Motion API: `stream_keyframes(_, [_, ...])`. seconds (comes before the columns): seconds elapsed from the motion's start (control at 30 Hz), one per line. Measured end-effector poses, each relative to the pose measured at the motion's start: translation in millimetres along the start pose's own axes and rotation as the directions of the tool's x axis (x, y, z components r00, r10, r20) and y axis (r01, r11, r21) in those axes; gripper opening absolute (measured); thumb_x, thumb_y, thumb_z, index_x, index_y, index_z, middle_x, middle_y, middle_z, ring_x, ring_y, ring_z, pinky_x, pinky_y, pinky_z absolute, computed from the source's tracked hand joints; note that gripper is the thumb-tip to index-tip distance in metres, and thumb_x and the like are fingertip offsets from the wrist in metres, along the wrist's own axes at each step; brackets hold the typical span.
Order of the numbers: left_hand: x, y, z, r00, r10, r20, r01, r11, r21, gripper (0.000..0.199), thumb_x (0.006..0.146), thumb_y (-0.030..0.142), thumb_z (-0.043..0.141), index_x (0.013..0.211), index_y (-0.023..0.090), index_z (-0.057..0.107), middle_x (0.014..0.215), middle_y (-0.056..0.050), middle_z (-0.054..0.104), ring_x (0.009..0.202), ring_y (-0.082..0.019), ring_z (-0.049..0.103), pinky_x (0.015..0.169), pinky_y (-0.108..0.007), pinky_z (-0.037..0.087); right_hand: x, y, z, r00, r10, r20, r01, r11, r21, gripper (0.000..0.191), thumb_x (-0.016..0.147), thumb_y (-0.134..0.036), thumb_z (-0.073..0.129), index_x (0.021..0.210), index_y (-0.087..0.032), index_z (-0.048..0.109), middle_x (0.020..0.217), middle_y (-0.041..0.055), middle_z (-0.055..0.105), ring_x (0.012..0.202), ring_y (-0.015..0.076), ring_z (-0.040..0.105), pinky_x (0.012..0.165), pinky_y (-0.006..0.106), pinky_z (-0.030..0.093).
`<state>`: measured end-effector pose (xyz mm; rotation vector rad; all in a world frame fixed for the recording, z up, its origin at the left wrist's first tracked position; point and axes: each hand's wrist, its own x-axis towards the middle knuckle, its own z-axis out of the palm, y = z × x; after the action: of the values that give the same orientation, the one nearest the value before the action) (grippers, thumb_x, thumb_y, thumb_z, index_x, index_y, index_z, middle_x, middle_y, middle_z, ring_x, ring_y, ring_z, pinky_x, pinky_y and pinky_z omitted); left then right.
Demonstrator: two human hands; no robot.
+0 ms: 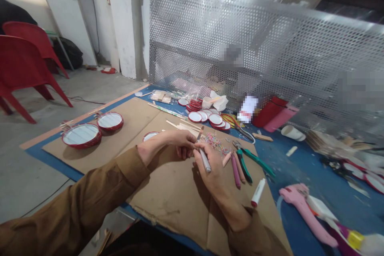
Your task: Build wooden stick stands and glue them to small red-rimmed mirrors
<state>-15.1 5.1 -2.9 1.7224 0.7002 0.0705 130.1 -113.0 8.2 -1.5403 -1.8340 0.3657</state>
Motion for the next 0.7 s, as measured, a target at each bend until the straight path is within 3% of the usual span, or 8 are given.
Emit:
stream_keyframes(0.07, [0.4,0.1,0.1,1.000,-0.014,-0.004,0.014,1.000,-0.003,0.017,0.090,0.028,0.050,0.082,0.015,0.057,0.065,-0.001,0.063,0.054,-0.012,0.062,0.058,-0.028,0.054,-0.4,-0.5,0.8,1.000,0.021,0.006,-0.020,1.000,-0.016,0.030,0.084,-0.044,0.048,0.098,-0.024,0.067,0.096,0.0057,0.072,0.099,0.0299,0.063,0.108,0.066,-0.007])
stream_keyframes(0.13, [0.0,0.9,0.5,1.000,-0.020,-0.006,0.020,1.000,-0.005,0.019,0.091,0.029,0.050,0.081,0.014,0.056,0.065,-0.001,0.063,0.054,-0.012,0.062,0.058,-0.028,0.054,-0.8,0.1,2.5,0.999,0.034,0.002,-0.034,0.999,-0.012,0.031,0.083,-0.045,0.048,0.098,-0.025,0.067,0.096,0.0054,0.072,0.100,0.0306,0.063,0.107,0.066,-0.010])
stream_keyframes(0.37, [-3.9,5.2,1.2,1.000,-0.006,-0.015,0.006,1.000,0.019,0.022,0.091,0.032,0.051,0.079,0.014,0.057,0.063,-0.001,0.062,0.054,-0.012,0.061,0.059,-0.028,0.053,-1.0,4.6,6.7,0.999,0.008,-0.035,-0.008,1.000,-0.012,0.031,0.083,-0.045,0.048,0.096,-0.025,0.067,0.095,0.0061,0.073,0.101,0.0307,0.063,0.108,0.067,-0.003])
stream_keyframes(0.7, [-6.2,7.0,2.1,0.999,-0.016,-0.032,0.016,1.000,0.013,0.022,0.092,0.031,0.050,0.079,0.014,0.056,0.063,-0.001,0.062,0.053,-0.012,0.062,0.060,-0.030,0.054,-1.0,2.0,5.8,0.999,0.040,-0.018,-0.040,0.999,-0.020,0.032,0.082,-0.045,0.047,0.096,-0.025,0.067,0.093,0.0057,0.073,0.100,0.0314,0.063,0.108,0.068,-0.005])
